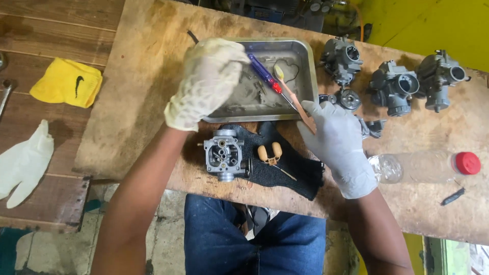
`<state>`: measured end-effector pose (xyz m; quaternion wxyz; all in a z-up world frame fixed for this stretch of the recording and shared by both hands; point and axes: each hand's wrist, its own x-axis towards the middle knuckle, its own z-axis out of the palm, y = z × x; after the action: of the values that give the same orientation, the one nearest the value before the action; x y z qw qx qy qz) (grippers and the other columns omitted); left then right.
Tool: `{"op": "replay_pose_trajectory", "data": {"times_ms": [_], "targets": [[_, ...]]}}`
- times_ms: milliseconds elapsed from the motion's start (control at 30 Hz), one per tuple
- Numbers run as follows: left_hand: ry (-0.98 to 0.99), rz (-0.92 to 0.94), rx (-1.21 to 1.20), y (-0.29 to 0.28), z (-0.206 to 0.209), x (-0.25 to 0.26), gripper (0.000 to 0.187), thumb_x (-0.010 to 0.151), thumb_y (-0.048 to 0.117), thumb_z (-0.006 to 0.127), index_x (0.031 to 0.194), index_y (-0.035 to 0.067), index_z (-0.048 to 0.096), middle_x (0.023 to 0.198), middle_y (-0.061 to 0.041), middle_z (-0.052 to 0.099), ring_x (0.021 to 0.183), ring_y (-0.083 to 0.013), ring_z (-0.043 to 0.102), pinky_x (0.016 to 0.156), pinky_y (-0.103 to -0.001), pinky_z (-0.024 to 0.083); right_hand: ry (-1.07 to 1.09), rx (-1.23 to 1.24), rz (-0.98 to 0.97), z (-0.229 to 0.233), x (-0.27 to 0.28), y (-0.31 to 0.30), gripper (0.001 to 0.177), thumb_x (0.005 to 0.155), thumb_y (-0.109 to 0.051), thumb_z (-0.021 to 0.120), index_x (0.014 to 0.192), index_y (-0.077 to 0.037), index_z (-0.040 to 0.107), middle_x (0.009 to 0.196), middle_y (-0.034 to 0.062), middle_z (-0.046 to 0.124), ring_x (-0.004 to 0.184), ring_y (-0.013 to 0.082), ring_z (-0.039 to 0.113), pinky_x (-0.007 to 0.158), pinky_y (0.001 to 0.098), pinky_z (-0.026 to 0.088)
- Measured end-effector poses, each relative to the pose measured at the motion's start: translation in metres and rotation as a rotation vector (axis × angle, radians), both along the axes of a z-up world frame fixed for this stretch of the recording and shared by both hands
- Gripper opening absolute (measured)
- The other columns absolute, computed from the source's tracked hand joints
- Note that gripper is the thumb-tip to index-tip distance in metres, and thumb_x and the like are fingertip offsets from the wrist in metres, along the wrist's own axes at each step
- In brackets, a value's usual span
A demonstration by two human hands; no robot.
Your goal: The person cleans a carburetor component using a toothbrush and a liquid solution in a metal tray. They scrub the part, rinse it, and then use a purple spray bottle to apply a cleaning agent directly onto the carburetor body.
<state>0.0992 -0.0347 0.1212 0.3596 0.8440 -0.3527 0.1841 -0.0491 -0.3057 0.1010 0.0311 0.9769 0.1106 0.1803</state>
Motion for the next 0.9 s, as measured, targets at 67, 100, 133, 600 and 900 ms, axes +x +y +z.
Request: {"op": "replay_pose_trajectory", "data": {"times_ms": [67, 100, 133, 600, 900], "targets": [[0.073, -0.087, -0.004, -0.008, -0.004, 0.004, 0.021, 0.092, 0.004, 0.062, 0.103, 0.012, 0.078, 0.109, -0.008, 0.077, 0.104, -0.0231, 0.07, 0.1, -0.041, 0.052, 0.015, 0.001, -0.015, -0.002, 0.001, 0.001, 0.026, 0.091, -0.022, 0.069, 0.116, -0.014, 0.073, 0.071, 0.0065, 0.061, 0.057, 0.0284, 0.061, 0.043, 0.0416, 0.047], [0.141, -0.173, -0.007, -0.013, -0.005, 0.007, 0.021, 0.091, -0.002, 0.066, 0.106, 0.006, 0.076, 0.109, -0.012, 0.076, 0.103, -0.0255, 0.07, 0.1, -0.035, 0.054, 0.025, 0.003, -0.029, -0.002, 0.002, 0.001, 0.018, 0.09, -0.01, 0.06, 0.104, -0.015, 0.07, 0.065, 0.0062, 0.058, 0.054, 0.0316, 0.059, 0.043, 0.0452, 0.045], [0.143, -0.175, -0.007, -0.015, -0.011, 0.011, 0.021, 0.091, -0.002, 0.066, 0.106, 0.006, 0.076, 0.109, -0.012, 0.076, 0.103, -0.0255, 0.07, 0.1, -0.035, 0.054, 0.028, 0.002, -0.031, -0.001, 0.001, 0.0, 0.018, 0.09, -0.01, 0.06, 0.104, -0.015, 0.07, 0.065, 0.0062, 0.058, 0.054, 0.0316, 0.059, 0.043, 0.0452, 0.045], [0.326, 0.047, 0.256, -0.012, -0.084, 0.035, 0.032, 0.093, 0.038, 0.062, 0.125, 0.035, 0.067, 0.134, 0.004, 0.065, 0.133, -0.0221, 0.054, 0.115, -0.041, 0.037, -0.096, 0.033, -0.198, -0.022, -0.001, -0.015, 0.022, 0.094, -0.028, 0.076, 0.115, -0.022, 0.074, 0.077, 0.0041, 0.066, 0.07, 0.0308, 0.069, 0.07, 0.0428, 0.056], [0.192, 0.11, 0.22, 0.017, -0.042, 0.025, 0.025, 0.097, 0.021, 0.061, 0.12, 0.025, 0.07, 0.128, 0.001, 0.066, 0.128, -0.024, 0.055, 0.111, -0.044, 0.037, -0.134, 0.018, -0.113, -0.023, 0.0, -0.015, 0.025, 0.093, -0.021, 0.076, 0.118, -0.017, 0.075, 0.081, 0.007, 0.069, 0.072, 0.0333, 0.07, 0.072, 0.0454, 0.056]]}}
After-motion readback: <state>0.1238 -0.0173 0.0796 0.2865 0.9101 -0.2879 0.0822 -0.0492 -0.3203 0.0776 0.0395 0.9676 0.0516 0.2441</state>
